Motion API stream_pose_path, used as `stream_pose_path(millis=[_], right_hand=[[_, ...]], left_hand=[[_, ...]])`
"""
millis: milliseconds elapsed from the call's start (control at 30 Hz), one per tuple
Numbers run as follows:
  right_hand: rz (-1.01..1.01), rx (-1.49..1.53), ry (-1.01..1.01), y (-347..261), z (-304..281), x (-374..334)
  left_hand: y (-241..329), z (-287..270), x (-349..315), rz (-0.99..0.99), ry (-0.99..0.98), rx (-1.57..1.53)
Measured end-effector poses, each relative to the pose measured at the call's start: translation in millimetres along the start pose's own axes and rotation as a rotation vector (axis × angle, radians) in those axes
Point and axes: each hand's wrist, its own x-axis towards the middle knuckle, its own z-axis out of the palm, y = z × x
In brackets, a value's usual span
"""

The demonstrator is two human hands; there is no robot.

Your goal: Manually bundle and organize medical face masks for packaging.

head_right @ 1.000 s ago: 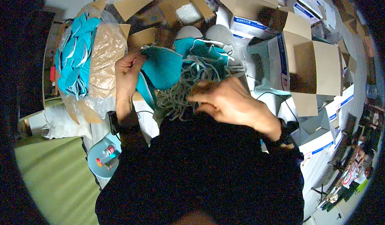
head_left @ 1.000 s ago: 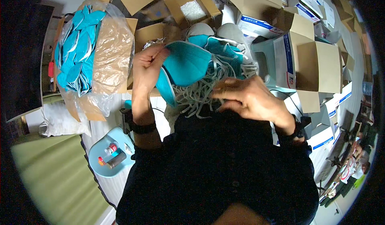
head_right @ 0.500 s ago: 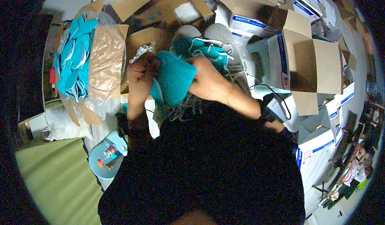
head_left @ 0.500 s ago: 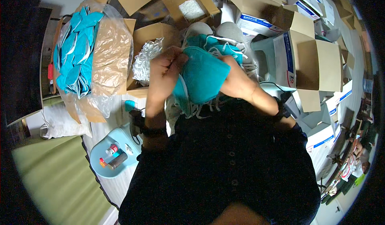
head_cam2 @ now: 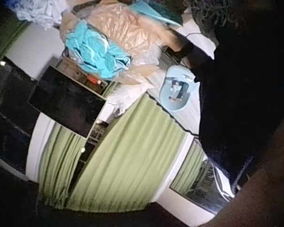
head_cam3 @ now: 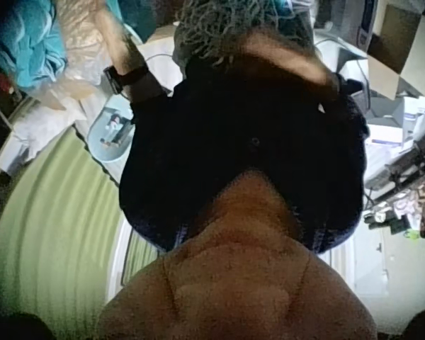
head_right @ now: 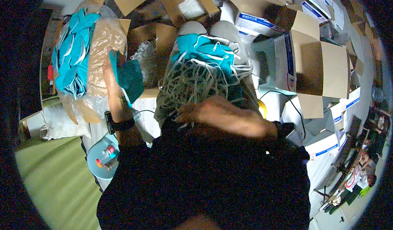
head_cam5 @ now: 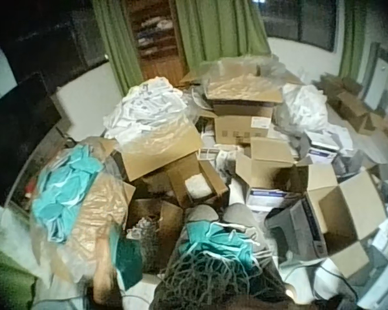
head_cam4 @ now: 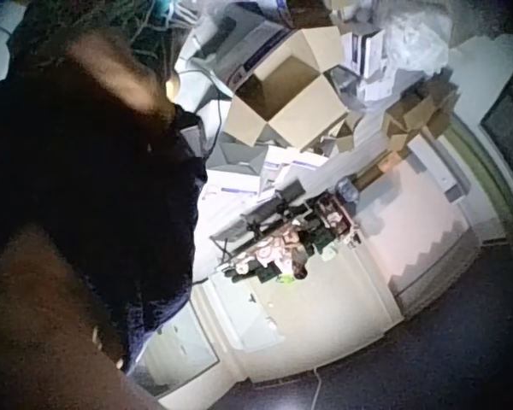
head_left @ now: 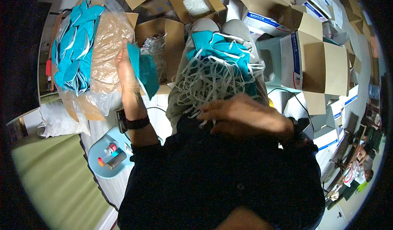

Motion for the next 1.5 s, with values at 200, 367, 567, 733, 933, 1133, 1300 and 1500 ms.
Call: stream_pose_path(millis=[200, 367, 567, 733, 933, 1133, 1300, 1500], right_hand=[[0.434, -0.232, 0.524, 48.9, -49.1, 43.9], [0.876, -0.365, 0.369, 83.1, -49.6, 103.6], [0.717, -0.143, 0.380, 122.2, -35.9, 91.1], [0.308, 0.347, 0.626, 91.8, -26.1, 69.7], [0.185, 0.327, 0.688, 78.1, -27.1, 61.5], [0.354, -0.361, 0.977, 99.1, -56.7, 47.8], [0.268, 0.469, 0.753, 73.4, -72.2, 24.8], [0.231, 0.894, 0.839, 32.2, -34.9, 45.7]], left_hand=[[-6.7, 31.5, -24.7, -0.132, -0.028, 0.043], [-31.6, 30.6, -21.7, -0.107, -0.291, 0.177], [-33.5, 37.1, -29.2, 0.056, -0.618, 0.434], [-23.3, 60.6, -48.2, 0.194, -0.558, 0.458], [-22.9, 81.4, -59.7, 0.615, -0.541, 0.694], [-5.8, 79.0, -80.0, 0.823, -0.391, 0.683], [15.2, 60.3, -79.1, 0.474, -0.273, 0.479], [9.7, 80.9, -91.5, 0.308, -0.328, 0.174]])
